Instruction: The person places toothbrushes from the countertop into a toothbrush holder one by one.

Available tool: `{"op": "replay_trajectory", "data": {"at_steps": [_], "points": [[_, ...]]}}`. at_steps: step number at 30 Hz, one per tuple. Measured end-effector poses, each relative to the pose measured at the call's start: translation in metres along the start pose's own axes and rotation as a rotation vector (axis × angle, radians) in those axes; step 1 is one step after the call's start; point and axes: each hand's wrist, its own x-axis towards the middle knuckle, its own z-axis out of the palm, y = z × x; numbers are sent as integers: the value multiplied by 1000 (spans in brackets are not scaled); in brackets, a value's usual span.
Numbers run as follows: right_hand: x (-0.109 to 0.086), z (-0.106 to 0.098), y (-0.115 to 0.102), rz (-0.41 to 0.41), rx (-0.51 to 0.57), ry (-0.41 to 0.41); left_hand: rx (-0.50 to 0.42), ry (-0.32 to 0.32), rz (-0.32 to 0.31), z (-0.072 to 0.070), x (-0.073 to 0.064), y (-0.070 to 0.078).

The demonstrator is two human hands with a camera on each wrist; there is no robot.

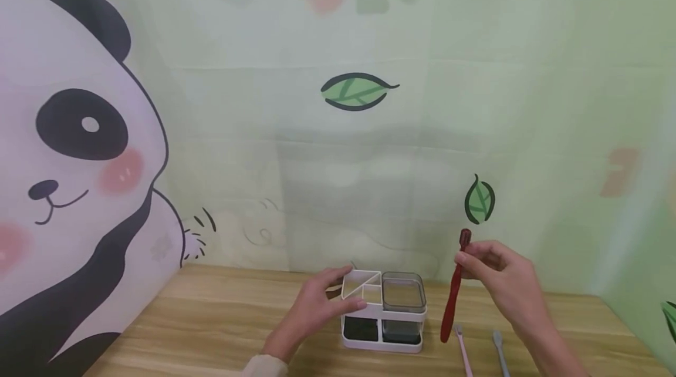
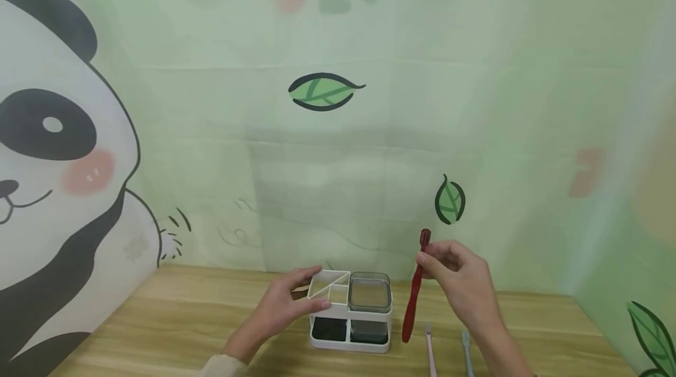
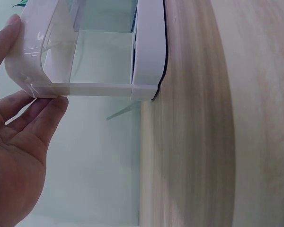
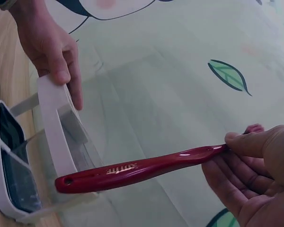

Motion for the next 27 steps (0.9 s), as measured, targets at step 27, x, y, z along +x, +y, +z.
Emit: {"op": "replay_trajectory", "data": {"at_steps": [27], "points": [[28,66,-23,-147,177,63,6,-12,-15,-1,1,2]]}}
